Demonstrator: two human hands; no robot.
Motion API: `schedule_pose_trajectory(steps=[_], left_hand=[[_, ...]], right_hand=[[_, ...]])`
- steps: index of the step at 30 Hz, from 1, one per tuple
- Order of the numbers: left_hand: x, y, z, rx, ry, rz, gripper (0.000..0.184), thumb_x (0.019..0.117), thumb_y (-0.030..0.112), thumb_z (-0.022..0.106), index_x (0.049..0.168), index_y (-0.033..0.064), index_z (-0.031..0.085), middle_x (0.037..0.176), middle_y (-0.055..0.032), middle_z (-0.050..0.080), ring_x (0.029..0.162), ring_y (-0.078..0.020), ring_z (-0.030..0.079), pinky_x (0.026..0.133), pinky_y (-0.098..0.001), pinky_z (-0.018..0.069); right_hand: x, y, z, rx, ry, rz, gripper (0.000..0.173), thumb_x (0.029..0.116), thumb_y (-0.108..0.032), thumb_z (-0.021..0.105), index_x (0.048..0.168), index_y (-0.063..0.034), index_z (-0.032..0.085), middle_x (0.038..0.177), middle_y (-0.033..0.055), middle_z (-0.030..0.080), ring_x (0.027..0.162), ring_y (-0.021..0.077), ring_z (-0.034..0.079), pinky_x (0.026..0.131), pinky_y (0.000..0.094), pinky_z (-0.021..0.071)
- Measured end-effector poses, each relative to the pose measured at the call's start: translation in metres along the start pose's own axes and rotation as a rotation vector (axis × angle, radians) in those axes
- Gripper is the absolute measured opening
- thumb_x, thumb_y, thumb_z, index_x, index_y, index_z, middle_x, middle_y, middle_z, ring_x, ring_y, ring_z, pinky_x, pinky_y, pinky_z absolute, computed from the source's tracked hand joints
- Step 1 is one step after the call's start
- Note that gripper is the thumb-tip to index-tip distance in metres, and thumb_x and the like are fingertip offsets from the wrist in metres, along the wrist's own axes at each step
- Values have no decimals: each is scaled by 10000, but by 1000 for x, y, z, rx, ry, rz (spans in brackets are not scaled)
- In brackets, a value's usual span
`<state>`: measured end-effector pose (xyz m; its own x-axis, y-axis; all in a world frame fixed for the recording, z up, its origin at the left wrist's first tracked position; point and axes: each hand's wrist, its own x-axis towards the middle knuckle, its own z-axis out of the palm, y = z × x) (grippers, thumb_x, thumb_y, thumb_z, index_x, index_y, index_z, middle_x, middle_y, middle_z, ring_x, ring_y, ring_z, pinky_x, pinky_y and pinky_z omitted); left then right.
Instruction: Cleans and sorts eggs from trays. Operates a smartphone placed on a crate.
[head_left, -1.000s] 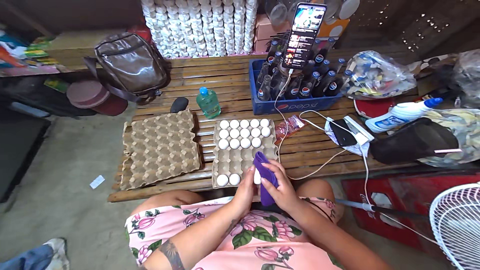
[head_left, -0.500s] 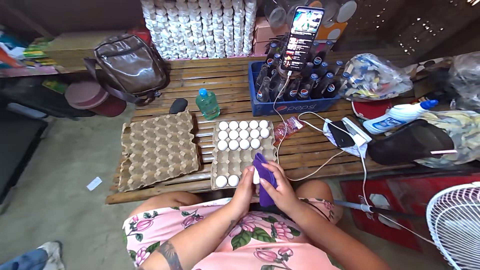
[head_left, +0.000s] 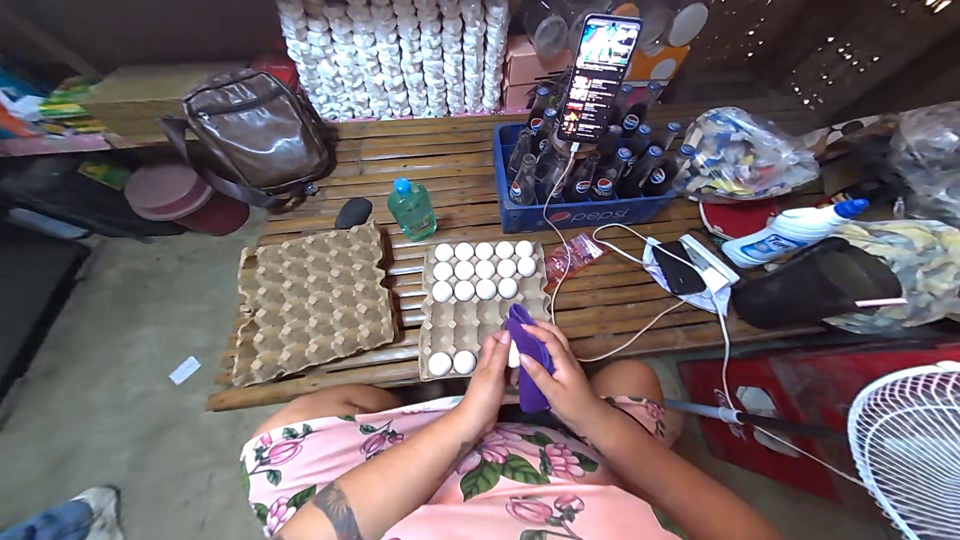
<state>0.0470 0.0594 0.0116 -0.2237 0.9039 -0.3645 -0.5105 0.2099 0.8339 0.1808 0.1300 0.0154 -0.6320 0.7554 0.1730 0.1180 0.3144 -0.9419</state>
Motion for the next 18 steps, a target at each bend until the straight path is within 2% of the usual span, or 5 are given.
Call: schedule_pose_trajectory(steps=[4, 8, 12, 15, 18], left_hand=[[0, -2, -1, -1, 21, 15, 343, 1096, 341, 324, 1268, 58, 415, 925, -34, 619, 743, -97, 628, 674, -261, 546], [-3, -1, 1, 86, -96, 45, 299, 1076, 322, 370, 1213, 65, 439, 948, -15, 611, 766, -80, 625, 673, -251, 545], [-3, -1, -1, 126, -175, 88, 327, 1069, 330, 420, 1244, 61, 480, 981, -6, 630, 771, -70, 618, 668, -245, 532], [-2, 0, -2, 93, -156, 105, 327, 1068, 317, 425, 1262, 63, 493, 995, -6, 641, 793, -71, 627, 684, -241, 535], [-1, 2, -2, 38, -78, 89, 344, 1083, 318, 381, 1283, 47, 454, 962, -19, 630, 776, -82, 632, 688, -247, 548]], right_hand=[[-3, 2, 3, -22, 10, -3, 454, 1002, -320, 603, 1371, -54, 601, 1429, 193, 520, 1331, 224, 514, 1092, 393, 466], [3, 3, -3, 56, 38, 31, 455, 1002, -289, 594, 1347, 8, 594, 1375, 200, 561, 1311, 210, 525, 1099, 368, 451], [9, -7, -10, 245, 44, 233, 438, 1012, -227, 546, 1365, 32, 533, 1310, 155, 584, 1200, 137, 586, 1030, 305, 500], [7, -10, -8, 341, 40, 281, 438, 1037, -201, 504, 1397, 48, 475, 1315, 136, 583, 1168, 103, 604, 1010, 285, 518], [3, -9, -3, 339, 26, 255, 450, 1037, -194, 515, 1404, 60, 457, 1310, 139, 589, 1151, 100, 616, 996, 288, 531]])
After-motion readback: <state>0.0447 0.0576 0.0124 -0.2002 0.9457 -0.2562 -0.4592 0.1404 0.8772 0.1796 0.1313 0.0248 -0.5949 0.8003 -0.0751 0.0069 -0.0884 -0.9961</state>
